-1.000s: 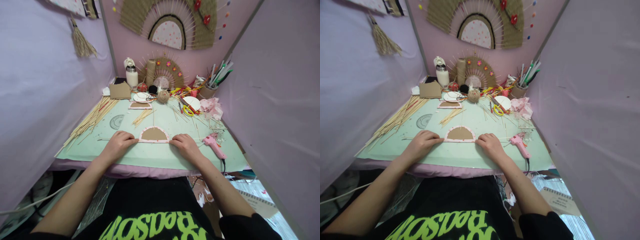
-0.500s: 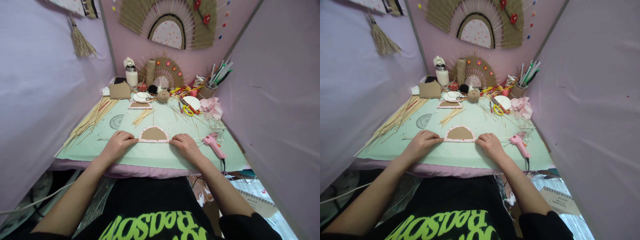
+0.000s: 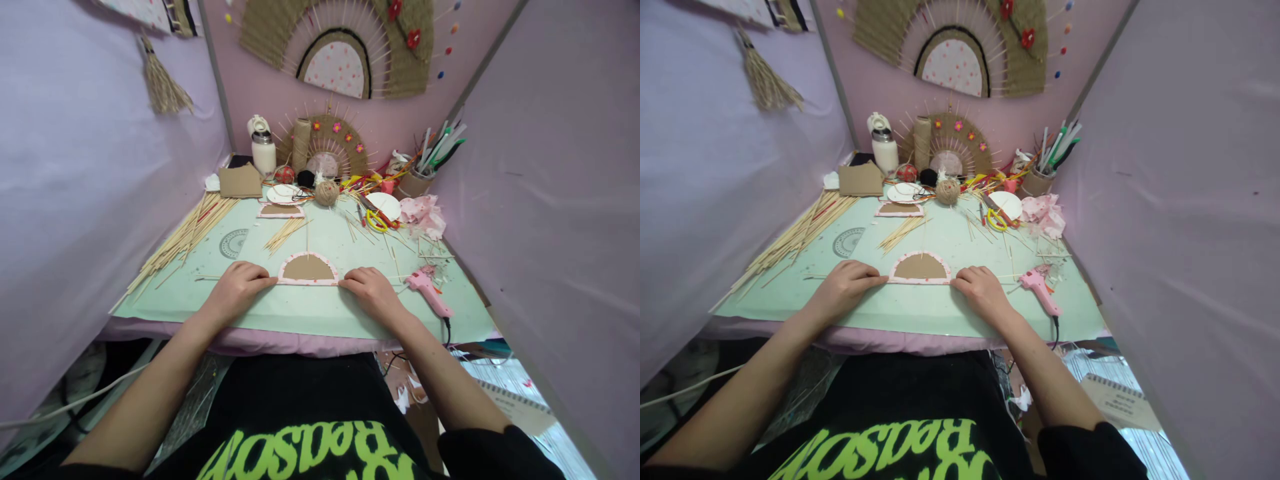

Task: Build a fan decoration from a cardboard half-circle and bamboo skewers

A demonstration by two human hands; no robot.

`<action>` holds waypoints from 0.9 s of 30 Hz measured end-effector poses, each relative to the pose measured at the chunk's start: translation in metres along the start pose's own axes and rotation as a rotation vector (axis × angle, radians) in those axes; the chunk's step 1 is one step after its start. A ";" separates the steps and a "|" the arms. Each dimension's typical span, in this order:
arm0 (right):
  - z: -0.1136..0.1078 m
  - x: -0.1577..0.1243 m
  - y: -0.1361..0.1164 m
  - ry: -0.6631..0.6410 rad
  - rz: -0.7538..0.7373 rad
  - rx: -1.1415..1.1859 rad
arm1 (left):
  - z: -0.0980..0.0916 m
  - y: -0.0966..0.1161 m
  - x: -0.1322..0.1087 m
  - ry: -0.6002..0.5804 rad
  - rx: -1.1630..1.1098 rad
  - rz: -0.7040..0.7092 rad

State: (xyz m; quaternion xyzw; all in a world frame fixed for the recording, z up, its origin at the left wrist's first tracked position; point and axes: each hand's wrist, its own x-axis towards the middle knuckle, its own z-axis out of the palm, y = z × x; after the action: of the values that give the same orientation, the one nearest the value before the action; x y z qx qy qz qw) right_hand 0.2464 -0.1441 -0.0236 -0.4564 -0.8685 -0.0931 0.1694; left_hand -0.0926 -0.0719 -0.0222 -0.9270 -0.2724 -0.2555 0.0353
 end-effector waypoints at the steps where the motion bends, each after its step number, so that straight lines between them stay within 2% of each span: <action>1: 0.000 0.000 0.000 -0.004 0.002 0.000 | 0.000 0.000 0.000 0.001 -0.001 0.000; 27: 0.000 0.000 0.000 -0.005 0.011 0.005 | 0.000 0.001 0.000 -0.013 -0.008 -0.014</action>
State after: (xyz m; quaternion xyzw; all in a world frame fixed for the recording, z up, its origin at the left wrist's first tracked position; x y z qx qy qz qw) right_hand 0.2459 -0.1438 -0.0238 -0.4610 -0.8666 -0.0888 0.1690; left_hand -0.0924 -0.0728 -0.0219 -0.9269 -0.2779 -0.2507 0.0280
